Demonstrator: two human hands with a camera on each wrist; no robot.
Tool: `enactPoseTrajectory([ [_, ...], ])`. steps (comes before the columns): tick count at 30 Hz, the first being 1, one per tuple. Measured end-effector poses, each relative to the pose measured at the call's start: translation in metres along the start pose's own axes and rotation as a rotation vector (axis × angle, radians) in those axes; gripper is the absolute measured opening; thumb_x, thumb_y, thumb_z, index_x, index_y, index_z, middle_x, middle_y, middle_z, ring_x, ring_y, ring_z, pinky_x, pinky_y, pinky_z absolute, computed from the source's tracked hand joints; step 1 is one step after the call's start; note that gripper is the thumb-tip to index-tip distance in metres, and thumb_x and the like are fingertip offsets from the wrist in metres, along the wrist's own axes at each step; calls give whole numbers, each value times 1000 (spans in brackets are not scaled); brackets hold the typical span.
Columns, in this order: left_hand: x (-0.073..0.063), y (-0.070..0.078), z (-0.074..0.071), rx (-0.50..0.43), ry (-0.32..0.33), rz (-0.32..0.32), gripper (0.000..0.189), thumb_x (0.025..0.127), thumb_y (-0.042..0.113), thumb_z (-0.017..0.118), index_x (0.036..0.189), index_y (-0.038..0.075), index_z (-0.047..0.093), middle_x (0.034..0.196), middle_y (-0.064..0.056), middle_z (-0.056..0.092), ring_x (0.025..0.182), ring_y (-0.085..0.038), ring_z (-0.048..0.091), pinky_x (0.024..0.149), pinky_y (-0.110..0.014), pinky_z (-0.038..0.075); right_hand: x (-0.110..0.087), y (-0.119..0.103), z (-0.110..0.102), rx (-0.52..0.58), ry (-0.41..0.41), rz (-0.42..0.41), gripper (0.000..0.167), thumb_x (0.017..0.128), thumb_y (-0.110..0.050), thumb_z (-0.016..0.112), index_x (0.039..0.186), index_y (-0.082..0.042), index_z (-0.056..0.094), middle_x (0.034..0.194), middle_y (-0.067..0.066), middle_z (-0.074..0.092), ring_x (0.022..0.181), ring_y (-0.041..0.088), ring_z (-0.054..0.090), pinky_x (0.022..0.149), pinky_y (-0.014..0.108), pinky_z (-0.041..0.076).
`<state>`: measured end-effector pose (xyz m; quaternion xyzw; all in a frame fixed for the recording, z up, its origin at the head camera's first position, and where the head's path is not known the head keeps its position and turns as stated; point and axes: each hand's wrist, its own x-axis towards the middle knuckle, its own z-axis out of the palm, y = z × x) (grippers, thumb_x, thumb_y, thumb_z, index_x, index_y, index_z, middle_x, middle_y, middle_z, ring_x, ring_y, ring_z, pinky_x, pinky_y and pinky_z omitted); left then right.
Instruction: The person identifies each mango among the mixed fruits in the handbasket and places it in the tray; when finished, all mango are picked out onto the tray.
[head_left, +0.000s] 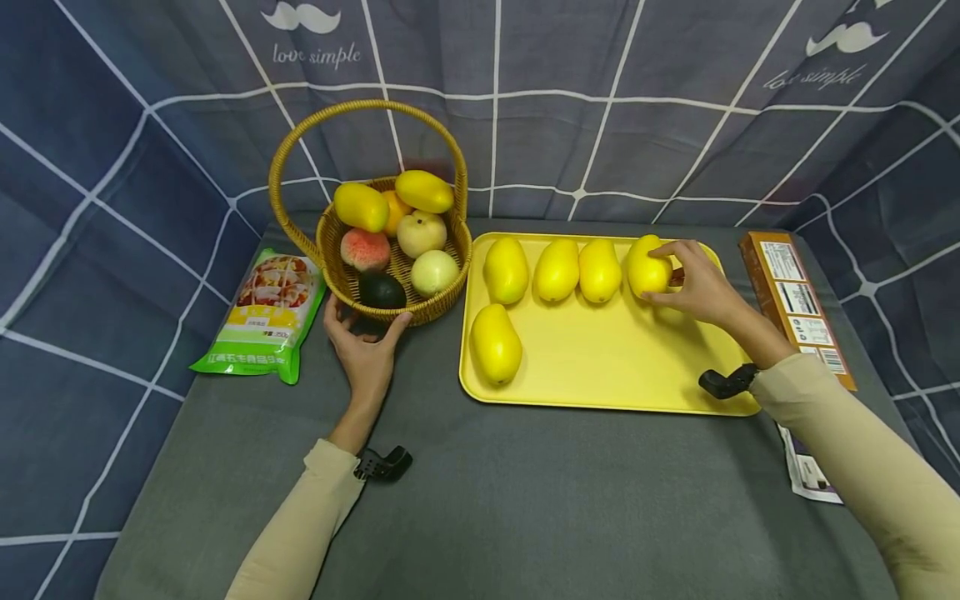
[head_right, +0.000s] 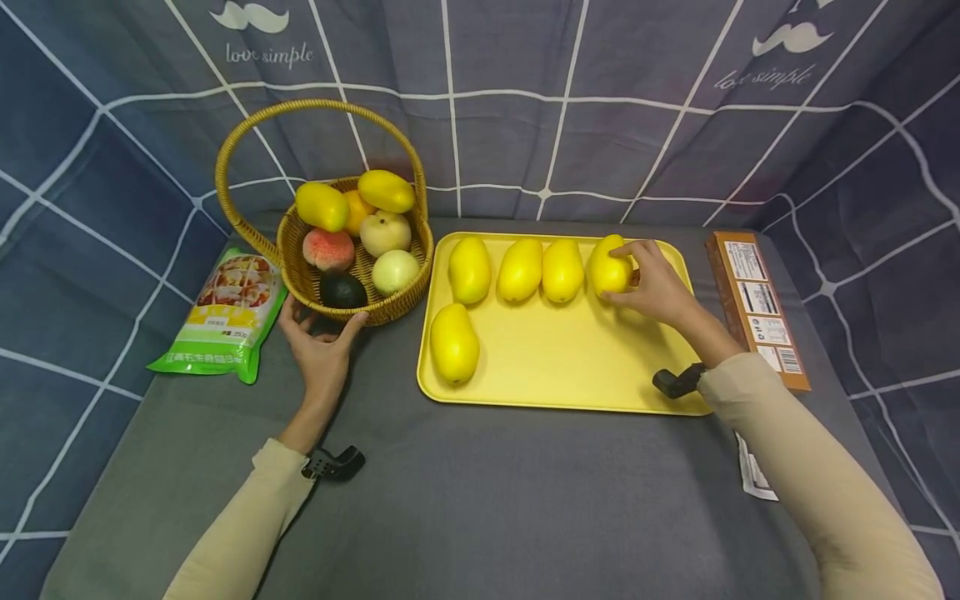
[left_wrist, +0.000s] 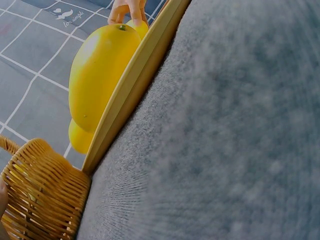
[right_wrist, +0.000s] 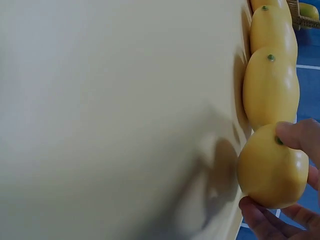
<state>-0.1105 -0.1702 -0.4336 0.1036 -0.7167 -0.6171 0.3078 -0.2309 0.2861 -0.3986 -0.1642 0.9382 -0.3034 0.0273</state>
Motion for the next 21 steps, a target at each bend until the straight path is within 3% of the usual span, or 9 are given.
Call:
enactPoseTrajectory([
  [4,0,0,0,3,1,-8,92,79,7,80,149,-4,22,148,-28,26,123,-37,40,79,-51,38,0,1,0,16,-19,8,65,79,-11,81,134,-1,48,136,24,36,100,42,59,75,1,36],
  [6,0,1,0,8,4,-12,92,79,8,81,149,-3,22,148,-28,27,122,-36,40,79,-51,38,0,1,-1,24,-31,11,66,80,-11,80,135,-2,46,138,25,35,101,43,60,77,4,42],
  [9,0,1,0,14,8,-18,92,79,9,81,149,-2,23,147,-28,27,121,-36,40,78,-51,39,0,1,-2,33,-55,14,69,82,-11,79,140,-2,43,140,27,32,102,45,59,85,23,54],
  [13,1,3,0,17,10,-23,91,79,10,81,149,-2,23,147,-28,27,121,-36,40,79,-52,39,1,1,-3,11,-102,27,78,84,-13,77,148,-2,34,139,30,30,105,47,56,90,51,51],
  [21,-1,4,1,13,9,-26,92,79,8,81,149,-3,23,147,-29,26,121,-37,40,79,-53,38,-1,1,-2,-8,-126,45,80,85,-14,76,149,1,32,138,33,29,104,52,57,92,58,48],
])
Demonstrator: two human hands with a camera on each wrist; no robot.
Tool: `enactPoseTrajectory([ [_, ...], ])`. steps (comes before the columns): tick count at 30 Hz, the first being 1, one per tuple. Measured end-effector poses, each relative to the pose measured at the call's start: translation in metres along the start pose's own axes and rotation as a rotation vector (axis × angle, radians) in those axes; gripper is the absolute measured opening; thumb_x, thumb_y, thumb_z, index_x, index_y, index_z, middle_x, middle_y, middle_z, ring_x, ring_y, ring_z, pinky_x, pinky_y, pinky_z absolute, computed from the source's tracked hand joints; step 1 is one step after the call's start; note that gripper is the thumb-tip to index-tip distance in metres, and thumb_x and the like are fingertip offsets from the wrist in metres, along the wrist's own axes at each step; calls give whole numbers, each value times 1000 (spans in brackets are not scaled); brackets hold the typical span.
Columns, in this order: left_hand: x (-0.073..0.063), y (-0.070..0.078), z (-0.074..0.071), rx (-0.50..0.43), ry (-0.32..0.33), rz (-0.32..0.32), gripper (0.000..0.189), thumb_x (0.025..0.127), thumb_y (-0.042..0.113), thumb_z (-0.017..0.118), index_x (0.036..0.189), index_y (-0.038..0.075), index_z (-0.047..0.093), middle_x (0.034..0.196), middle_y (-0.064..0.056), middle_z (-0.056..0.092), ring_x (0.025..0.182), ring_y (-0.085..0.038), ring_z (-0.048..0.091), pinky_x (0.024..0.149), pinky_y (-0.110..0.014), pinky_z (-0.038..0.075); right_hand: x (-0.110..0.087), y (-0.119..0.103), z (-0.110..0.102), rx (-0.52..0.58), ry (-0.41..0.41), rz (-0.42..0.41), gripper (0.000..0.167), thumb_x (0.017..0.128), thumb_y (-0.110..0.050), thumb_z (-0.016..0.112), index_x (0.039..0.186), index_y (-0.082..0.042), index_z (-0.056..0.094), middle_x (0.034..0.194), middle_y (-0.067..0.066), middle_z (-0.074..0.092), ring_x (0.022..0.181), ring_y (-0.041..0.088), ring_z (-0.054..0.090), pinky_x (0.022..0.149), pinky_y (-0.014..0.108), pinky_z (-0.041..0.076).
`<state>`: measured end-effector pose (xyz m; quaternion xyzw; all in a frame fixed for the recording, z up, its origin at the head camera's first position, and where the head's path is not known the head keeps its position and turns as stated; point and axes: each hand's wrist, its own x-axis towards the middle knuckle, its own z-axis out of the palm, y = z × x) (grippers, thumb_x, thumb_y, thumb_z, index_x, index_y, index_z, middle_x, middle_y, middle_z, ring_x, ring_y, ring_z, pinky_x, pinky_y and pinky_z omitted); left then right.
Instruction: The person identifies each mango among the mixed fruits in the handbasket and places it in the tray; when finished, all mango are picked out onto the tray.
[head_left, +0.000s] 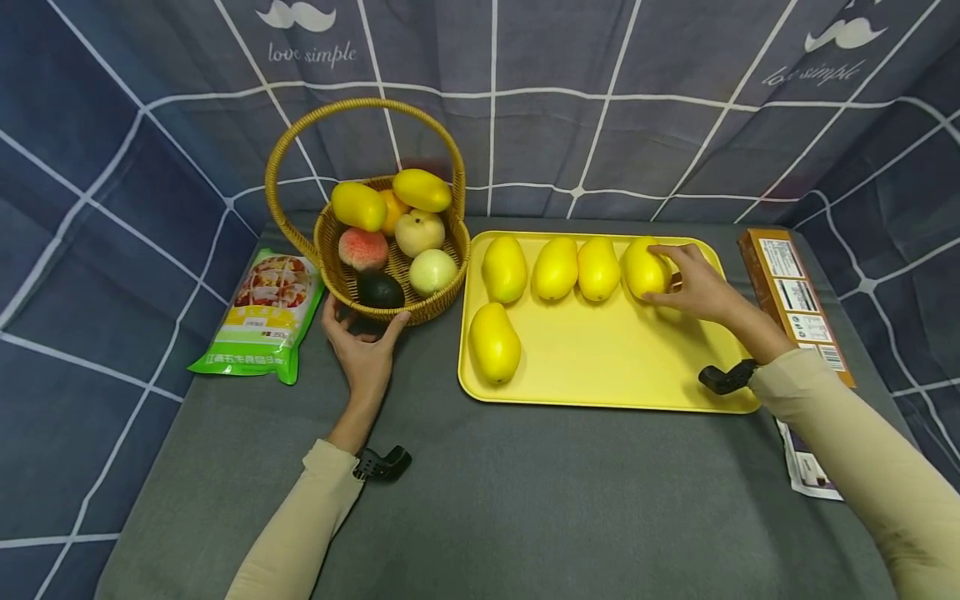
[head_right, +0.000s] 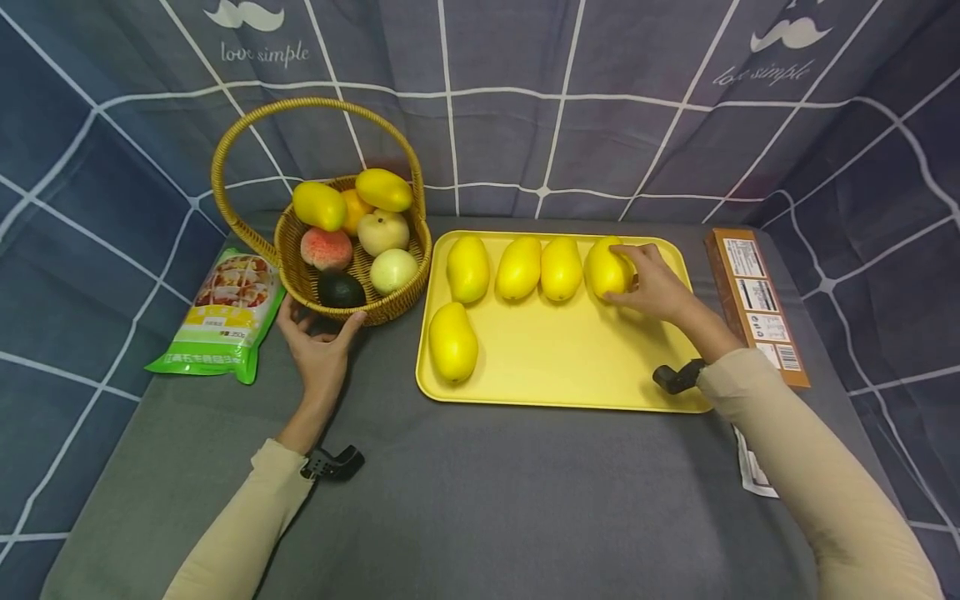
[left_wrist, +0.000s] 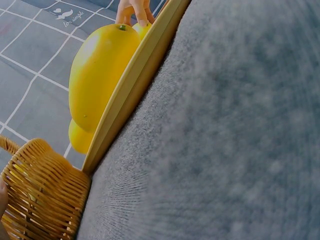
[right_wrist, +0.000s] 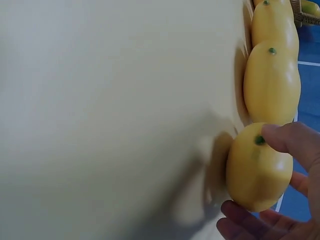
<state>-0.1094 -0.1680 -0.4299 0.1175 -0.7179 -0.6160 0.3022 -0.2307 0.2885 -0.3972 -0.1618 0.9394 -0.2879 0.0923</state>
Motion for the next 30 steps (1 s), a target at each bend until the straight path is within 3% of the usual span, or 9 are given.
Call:
enactPoseTrajectory([
  [6,-1,-1,0,10,0,6,91,80,8,80,149,-4,22,148,-27,26,124,-37,40,79,-51,39,-3,-11,-4,-92,2,38,82,84,-28,78,149,-4,34,141,34,27,111,50,49,91,64,44],
  [11,-1,0,0,15,0,3,92,79,8,81,149,-3,22,148,-28,26,125,-39,39,80,-53,39,-6,-37,-12,-198,68,54,85,84,-48,74,150,-10,36,142,30,32,114,49,45,85,67,42],
  [17,0,1,-1,19,5,1,92,79,8,81,149,-3,23,149,-27,26,125,-40,39,81,-55,39,2,-75,-12,-195,129,-110,73,88,-42,72,147,-10,43,135,23,41,111,42,49,86,60,44],
  [25,0,1,-2,21,3,11,92,79,7,81,149,-4,22,149,-28,26,124,-40,39,79,-54,39,34,-125,7,-190,159,-275,65,88,-40,72,144,-17,48,136,15,45,97,33,57,76,48,48],
  [30,0,1,-2,11,1,12,92,79,8,82,149,-4,22,148,-29,25,124,-43,39,79,-55,39,55,-160,25,-149,145,-370,65,87,-42,73,143,-18,49,139,11,46,110,31,55,84,50,49],
])
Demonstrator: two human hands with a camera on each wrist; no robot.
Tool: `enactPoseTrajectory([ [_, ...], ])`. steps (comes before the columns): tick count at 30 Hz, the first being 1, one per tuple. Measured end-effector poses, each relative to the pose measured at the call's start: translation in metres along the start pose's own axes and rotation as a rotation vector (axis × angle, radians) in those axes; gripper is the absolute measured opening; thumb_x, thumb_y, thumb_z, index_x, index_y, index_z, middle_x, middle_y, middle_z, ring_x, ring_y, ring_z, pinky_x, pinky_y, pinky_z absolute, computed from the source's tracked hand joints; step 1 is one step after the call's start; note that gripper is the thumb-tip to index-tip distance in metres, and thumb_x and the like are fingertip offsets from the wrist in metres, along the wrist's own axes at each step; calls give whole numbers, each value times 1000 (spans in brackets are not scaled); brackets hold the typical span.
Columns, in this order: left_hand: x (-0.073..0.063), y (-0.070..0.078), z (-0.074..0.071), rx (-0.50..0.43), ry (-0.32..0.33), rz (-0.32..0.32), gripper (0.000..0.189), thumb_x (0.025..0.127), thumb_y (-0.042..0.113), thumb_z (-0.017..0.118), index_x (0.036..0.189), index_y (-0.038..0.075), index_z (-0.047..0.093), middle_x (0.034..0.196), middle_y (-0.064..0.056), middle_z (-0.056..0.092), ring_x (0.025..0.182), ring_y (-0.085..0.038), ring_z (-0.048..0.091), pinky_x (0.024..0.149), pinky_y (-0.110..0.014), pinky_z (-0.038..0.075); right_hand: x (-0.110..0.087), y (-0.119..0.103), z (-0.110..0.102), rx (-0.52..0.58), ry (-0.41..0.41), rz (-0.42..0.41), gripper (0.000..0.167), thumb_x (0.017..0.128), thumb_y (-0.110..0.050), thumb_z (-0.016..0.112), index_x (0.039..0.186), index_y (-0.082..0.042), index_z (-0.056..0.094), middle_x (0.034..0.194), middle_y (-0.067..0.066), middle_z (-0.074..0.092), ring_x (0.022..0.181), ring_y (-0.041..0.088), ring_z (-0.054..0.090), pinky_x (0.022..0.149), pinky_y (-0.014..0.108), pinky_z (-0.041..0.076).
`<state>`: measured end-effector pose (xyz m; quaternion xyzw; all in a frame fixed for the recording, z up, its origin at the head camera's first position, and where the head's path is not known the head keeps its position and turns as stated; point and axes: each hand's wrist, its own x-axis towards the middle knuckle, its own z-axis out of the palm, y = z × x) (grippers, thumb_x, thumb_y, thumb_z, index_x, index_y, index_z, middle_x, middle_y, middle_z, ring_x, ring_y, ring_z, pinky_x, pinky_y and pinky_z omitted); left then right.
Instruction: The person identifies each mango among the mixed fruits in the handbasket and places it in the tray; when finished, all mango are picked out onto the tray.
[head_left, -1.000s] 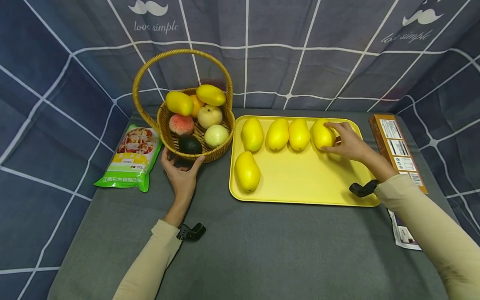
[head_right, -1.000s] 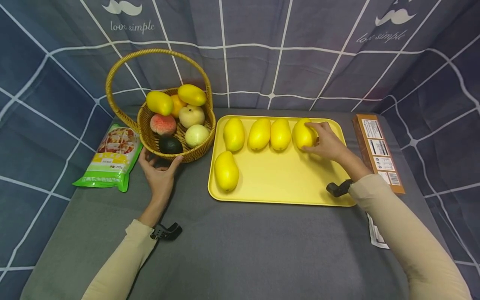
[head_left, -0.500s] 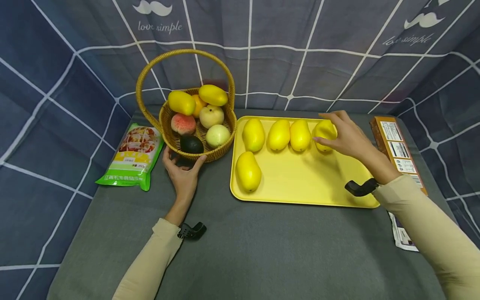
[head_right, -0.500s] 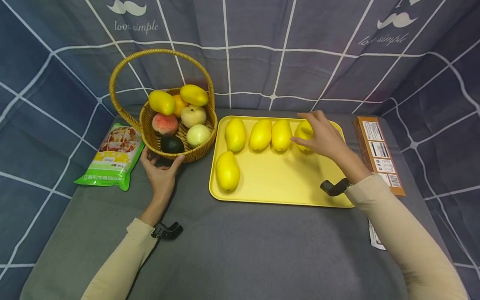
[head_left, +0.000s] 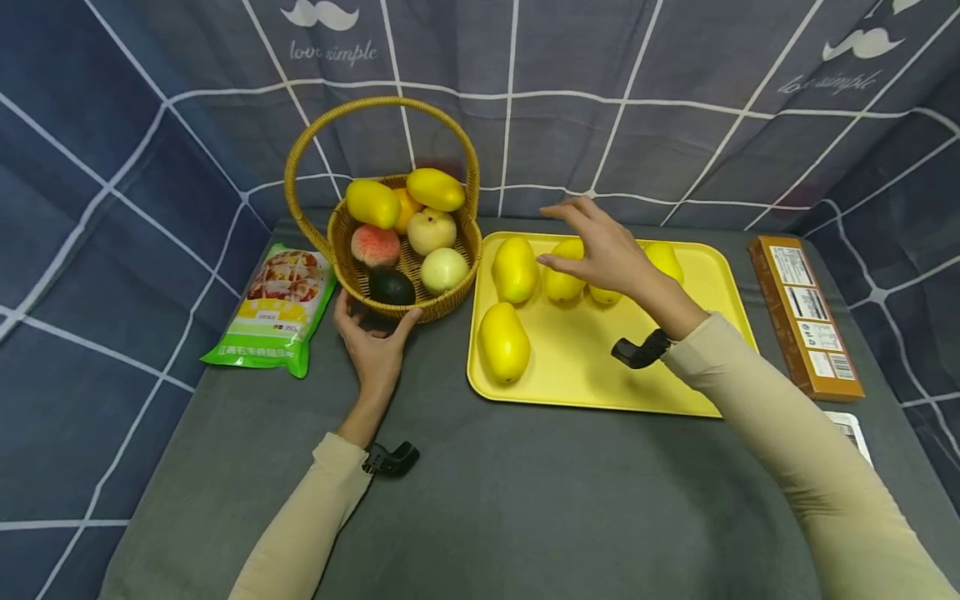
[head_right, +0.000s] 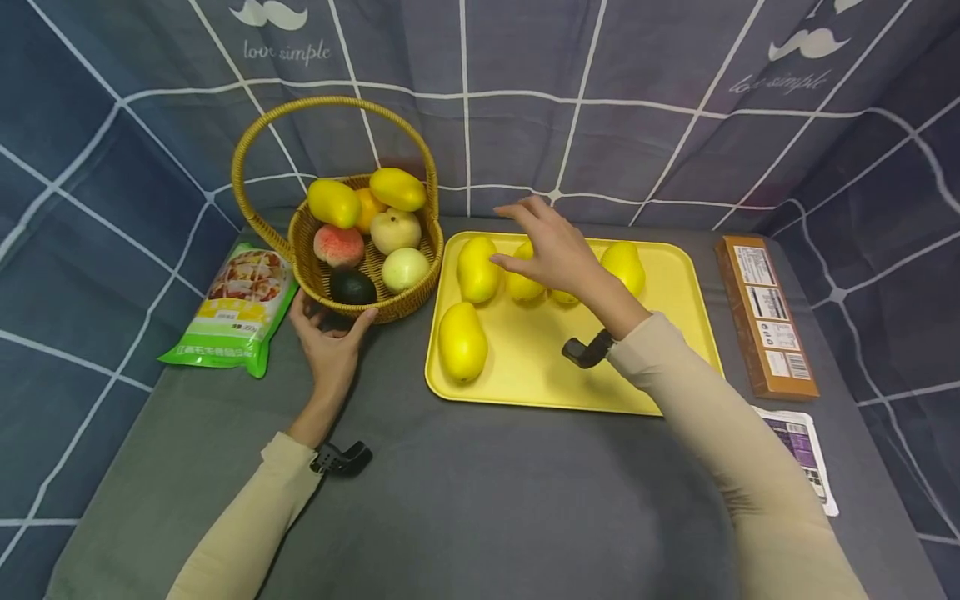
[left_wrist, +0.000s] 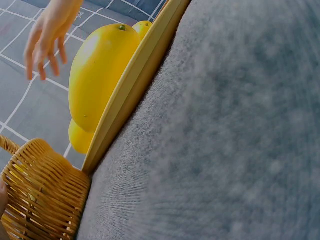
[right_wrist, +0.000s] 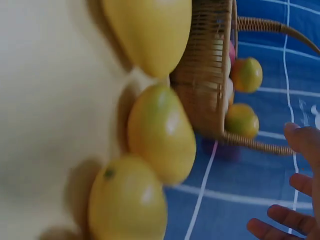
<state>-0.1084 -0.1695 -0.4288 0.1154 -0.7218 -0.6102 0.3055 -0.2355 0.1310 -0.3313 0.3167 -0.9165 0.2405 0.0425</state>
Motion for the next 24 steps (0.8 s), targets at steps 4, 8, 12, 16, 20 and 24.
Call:
enactPoseTrajectory([
  [4,0,0,-1,-5,0,-9,93,79,8,82,149,-4,22,148,-29,26,125,-43,38,80,-58,38,20,-17,15,15,-8,-54,64,87,-43,72,142,-18,51,138,9,48,115,29,55,86,50,50],
  [8,1,-1,-1,-10,0,-11,94,78,9,83,149,-3,23,148,-29,26,124,-42,38,80,-58,38,36,-30,26,40,-2,-91,61,87,-42,73,140,-18,53,135,7,51,116,27,55,88,48,49],
  [12,2,-2,0,-9,-2,-1,94,78,9,83,149,-3,23,147,-27,27,123,-40,38,79,-57,38,50,-40,35,73,24,-130,60,86,-45,73,138,-20,55,132,5,52,112,24,55,85,44,49],
  [16,2,-2,0,-6,-1,5,94,78,9,83,149,-3,23,147,-27,27,122,-39,39,78,-55,38,64,-52,44,82,31,-169,60,87,-47,72,138,-19,55,131,6,52,108,24,56,83,43,50],
  [20,3,-3,0,1,0,6,93,78,9,83,149,-3,22,147,-26,27,122,-39,39,78,-54,38,77,-63,53,105,-8,-197,60,88,-45,71,138,-17,54,132,8,50,107,23,54,88,41,48],
  [24,3,-4,0,5,5,3,93,78,9,83,149,-2,23,147,-26,27,122,-38,39,78,-54,38,93,-72,65,158,-101,-219,60,90,-42,70,141,-17,51,135,10,47,110,25,52,96,39,44],
])
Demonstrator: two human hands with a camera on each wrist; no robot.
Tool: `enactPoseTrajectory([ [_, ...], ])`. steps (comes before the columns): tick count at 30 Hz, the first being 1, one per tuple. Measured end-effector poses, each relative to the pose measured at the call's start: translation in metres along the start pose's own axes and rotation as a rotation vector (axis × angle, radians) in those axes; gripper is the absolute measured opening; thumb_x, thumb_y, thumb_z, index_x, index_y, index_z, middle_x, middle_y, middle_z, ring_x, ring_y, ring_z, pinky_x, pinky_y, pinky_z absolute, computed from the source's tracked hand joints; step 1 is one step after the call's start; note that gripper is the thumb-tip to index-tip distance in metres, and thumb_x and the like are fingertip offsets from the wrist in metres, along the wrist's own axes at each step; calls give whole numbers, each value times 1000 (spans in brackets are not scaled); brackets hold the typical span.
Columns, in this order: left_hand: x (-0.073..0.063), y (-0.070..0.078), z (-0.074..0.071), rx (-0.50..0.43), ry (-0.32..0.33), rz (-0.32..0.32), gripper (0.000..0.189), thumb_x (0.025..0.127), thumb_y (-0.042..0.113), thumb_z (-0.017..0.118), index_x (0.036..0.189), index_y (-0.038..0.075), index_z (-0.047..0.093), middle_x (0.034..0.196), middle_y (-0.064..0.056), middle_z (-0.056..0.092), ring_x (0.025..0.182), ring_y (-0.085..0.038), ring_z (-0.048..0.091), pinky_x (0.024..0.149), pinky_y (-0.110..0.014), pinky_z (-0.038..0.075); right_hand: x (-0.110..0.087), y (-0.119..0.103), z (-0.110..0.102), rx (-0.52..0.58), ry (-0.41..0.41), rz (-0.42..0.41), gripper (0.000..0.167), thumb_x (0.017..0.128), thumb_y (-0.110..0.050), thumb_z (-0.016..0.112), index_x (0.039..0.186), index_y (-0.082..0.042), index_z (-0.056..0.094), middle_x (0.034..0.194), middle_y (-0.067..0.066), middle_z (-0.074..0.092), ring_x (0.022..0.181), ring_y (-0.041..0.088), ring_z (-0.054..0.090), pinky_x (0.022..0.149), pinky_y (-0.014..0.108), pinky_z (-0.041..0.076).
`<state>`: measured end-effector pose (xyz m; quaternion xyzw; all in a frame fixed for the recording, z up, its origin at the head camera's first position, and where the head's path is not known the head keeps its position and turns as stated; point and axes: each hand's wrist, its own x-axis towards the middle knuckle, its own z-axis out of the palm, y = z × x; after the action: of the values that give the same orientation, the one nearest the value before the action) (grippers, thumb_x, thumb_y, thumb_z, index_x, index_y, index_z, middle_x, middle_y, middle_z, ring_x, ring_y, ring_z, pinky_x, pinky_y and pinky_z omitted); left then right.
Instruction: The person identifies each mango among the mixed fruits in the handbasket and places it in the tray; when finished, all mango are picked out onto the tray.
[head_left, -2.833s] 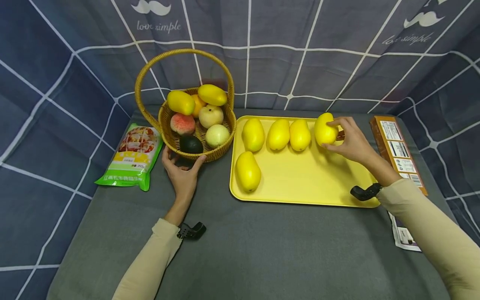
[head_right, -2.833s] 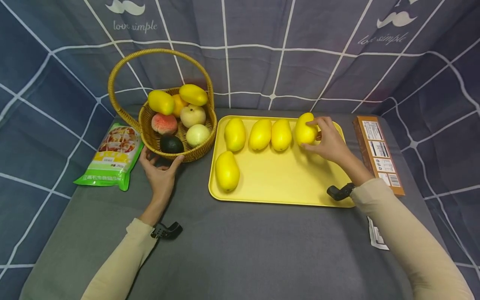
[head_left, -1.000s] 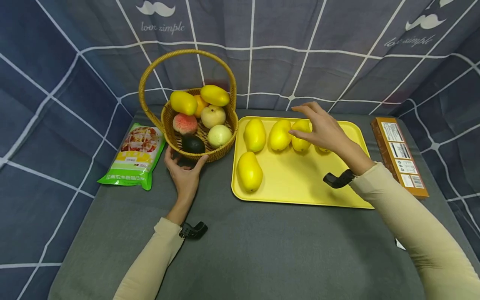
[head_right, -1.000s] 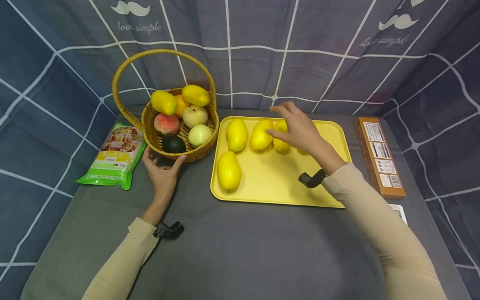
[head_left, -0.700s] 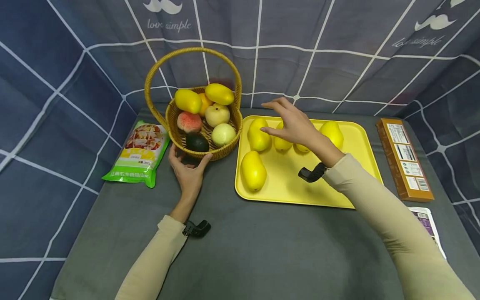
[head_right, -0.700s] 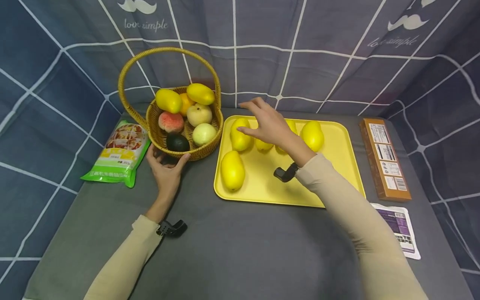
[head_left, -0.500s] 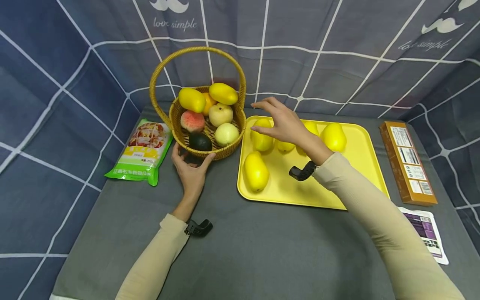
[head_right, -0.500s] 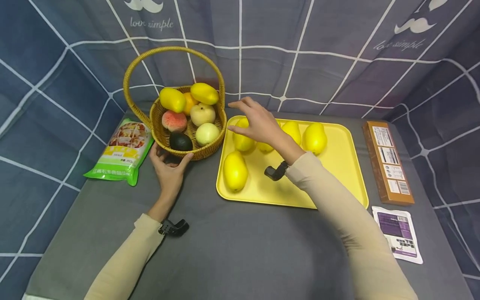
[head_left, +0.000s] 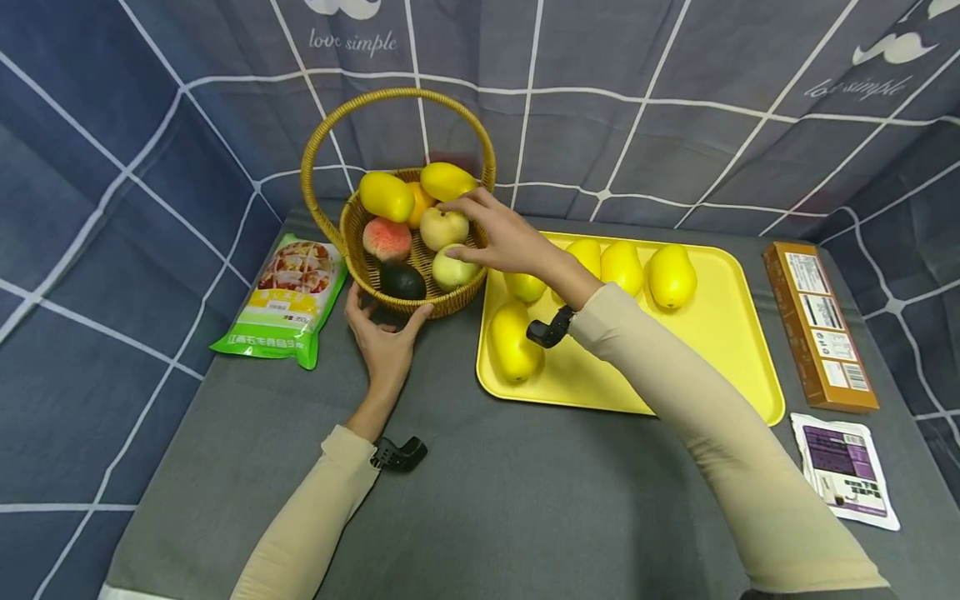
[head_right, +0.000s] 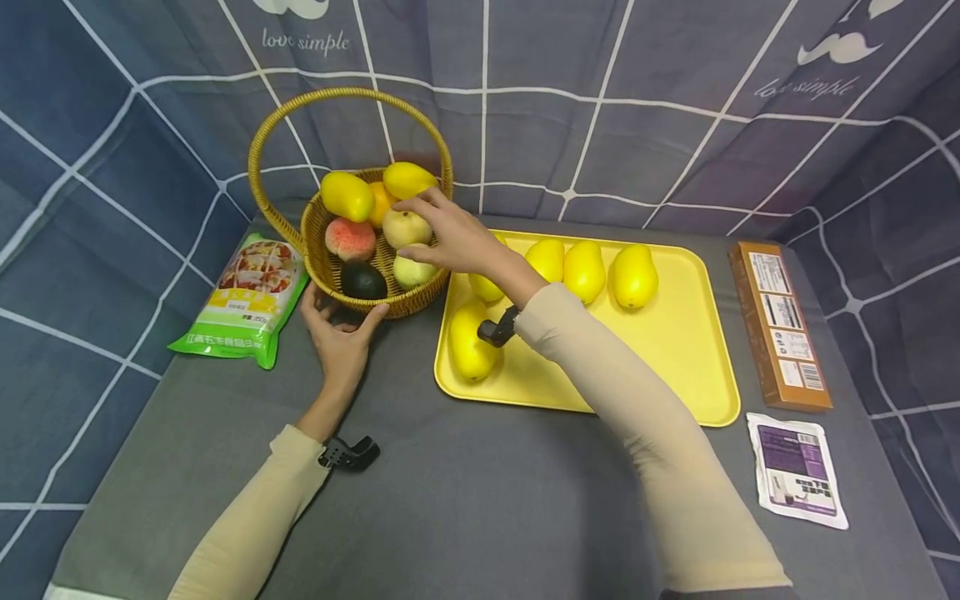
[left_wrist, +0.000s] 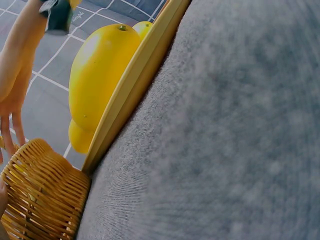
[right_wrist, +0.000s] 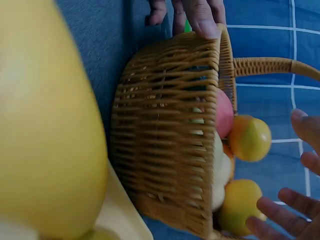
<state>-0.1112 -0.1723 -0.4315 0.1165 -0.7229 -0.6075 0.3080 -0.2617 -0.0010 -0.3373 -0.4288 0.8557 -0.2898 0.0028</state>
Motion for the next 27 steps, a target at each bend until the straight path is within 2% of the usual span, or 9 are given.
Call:
enactPoseTrajectory([
  [4,2,-1,-2,12,5,-7,94,78,10,83,149,-2,23,148,-25,27,123,-37,40,78,-51,39,23,-3,9,29,-50,-6,63,90,-42,69,143,-17,48,137,10,44,115,28,51,98,39,43],
  [13,3,0,-1,3,-11,0,94,78,9,82,149,-3,22,148,-26,26,122,-40,38,78,-51,37,67,-8,15,96,-77,-11,68,89,-42,70,147,-15,44,146,12,37,122,28,50,104,38,43],
  [20,3,-1,-2,15,-12,5,95,78,10,83,149,-2,21,147,-26,27,122,-40,38,78,-52,38,83,-7,23,83,-115,76,67,89,-44,70,148,-24,43,155,4,30,138,21,39,112,34,34],
  [27,3,-4,-3,16,-11,5,95,77,10,84,149,-3,22,147,-27,26,123,-40,39,79,-56,38,93,-4,32,130,-147,62,68,90,-40,70,150,-23,41,157,7,28,141,21,33,109,34,38],
])
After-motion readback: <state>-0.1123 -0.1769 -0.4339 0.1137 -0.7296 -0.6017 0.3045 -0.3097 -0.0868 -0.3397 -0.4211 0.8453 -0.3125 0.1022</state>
